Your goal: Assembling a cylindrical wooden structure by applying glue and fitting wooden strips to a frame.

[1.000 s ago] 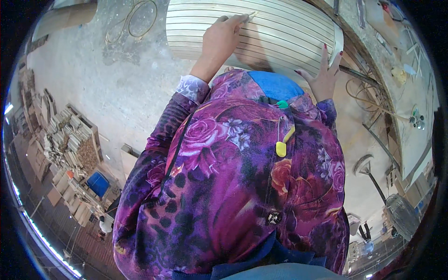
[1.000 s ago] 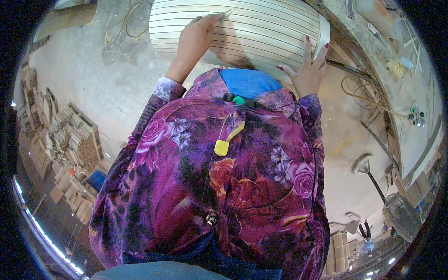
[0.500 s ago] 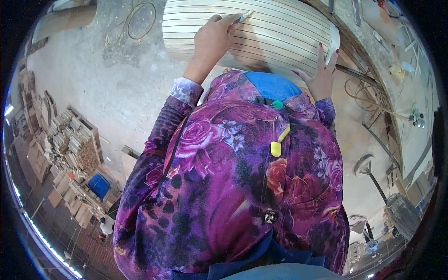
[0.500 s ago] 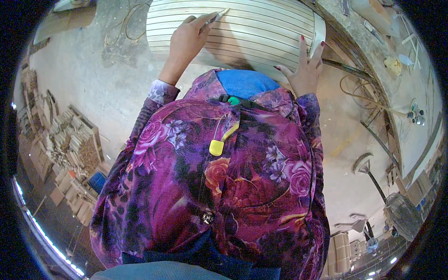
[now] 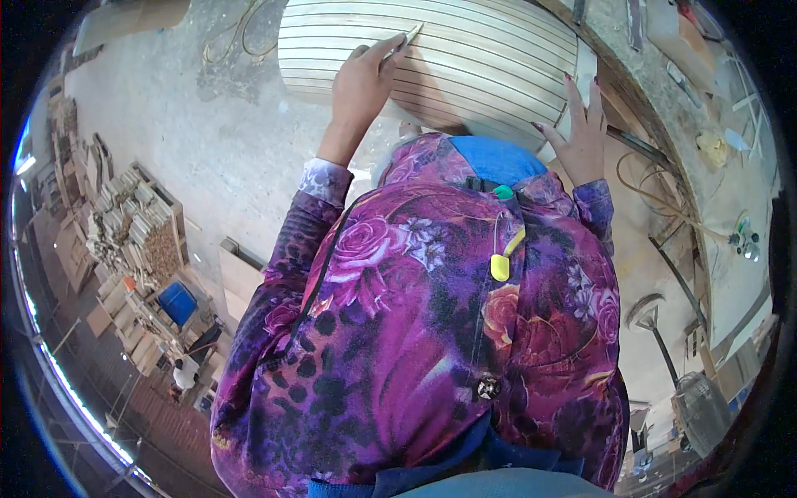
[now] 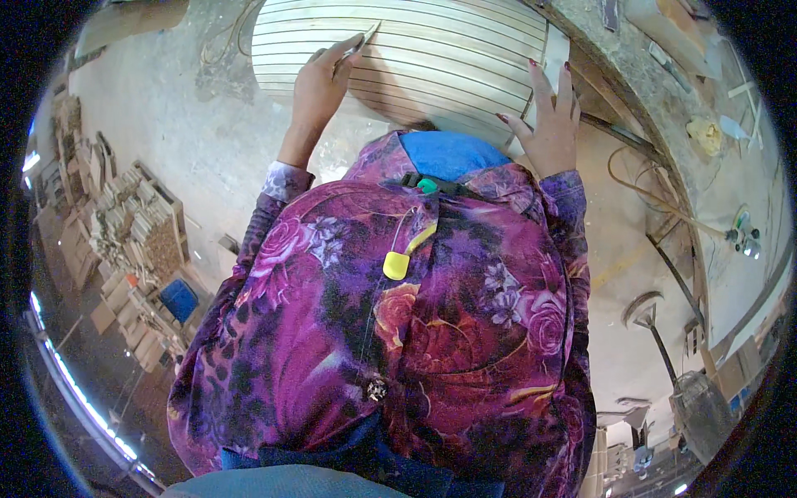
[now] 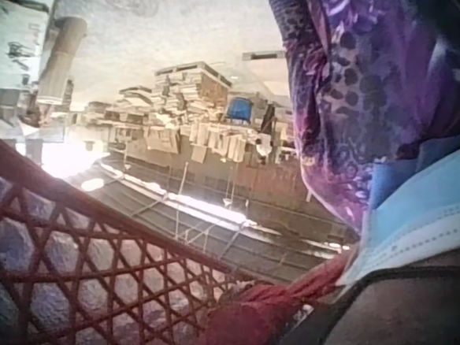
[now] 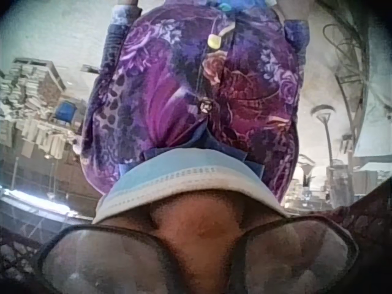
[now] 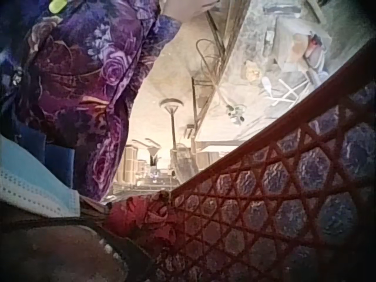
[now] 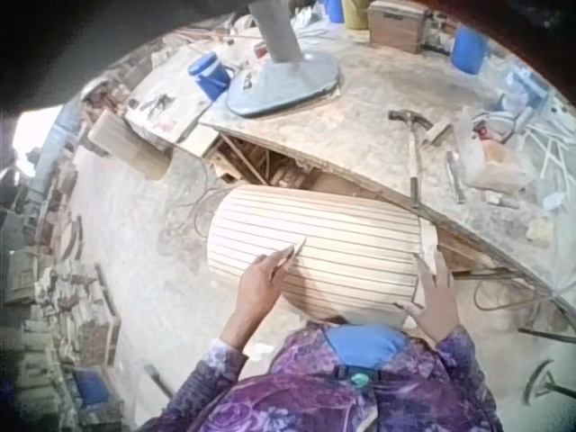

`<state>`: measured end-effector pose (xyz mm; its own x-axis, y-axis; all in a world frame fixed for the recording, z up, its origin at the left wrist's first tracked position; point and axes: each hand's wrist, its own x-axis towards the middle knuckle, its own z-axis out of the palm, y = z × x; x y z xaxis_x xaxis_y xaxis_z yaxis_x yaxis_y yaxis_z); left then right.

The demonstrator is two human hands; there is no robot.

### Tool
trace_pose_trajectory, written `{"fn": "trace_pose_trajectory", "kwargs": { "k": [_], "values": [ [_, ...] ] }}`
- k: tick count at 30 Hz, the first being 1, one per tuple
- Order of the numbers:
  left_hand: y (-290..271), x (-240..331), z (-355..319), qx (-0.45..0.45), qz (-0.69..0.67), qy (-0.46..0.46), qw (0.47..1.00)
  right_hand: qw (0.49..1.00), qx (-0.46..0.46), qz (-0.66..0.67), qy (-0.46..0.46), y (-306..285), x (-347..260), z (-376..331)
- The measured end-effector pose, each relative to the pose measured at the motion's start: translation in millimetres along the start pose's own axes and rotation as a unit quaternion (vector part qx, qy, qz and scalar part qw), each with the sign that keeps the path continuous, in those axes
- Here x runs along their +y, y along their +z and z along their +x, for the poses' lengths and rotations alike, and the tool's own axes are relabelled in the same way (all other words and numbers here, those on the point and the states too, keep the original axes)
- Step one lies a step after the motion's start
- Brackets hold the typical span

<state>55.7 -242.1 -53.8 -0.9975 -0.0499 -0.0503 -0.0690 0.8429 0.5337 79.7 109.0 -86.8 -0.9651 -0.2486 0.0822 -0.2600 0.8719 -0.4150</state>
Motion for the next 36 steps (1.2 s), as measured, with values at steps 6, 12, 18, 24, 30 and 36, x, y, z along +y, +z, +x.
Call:
{"fn": "trace_pose_trajectory", "kwargs": {
  "k": [6,12,18,24,30,36],
  "values": [
    [-18,-26,12,-0.011,-0.032,-0.011,0.999,0.998,-0.052,0.030,-0.032,7,-16,37],
    [-23,-31,17,0.036,0.067,-0.071,0.995,0.995,-0.075,0.053,-0.045,16,-31,55],
    [-34,-25,13,0.070,0.148,-0.076,0.984,0.994,-0.072,0.065,-0.045,16,-33,54],
    [-27,-19,5,0.017,0.060,-0.048,0.997,0.994,-0.081,0.071,-0.028,5,-28,45],
    [-38,-17,-2,0.046,0.078,-0.023,0.996,0.988,-0.091,0.121,0.008,7,-32,45],
    [-28,6,-10,0.032,0.015,-0.017,0.999,0.989,-0.087,0.119,-0.007,11,-33,53]
  ]
}}
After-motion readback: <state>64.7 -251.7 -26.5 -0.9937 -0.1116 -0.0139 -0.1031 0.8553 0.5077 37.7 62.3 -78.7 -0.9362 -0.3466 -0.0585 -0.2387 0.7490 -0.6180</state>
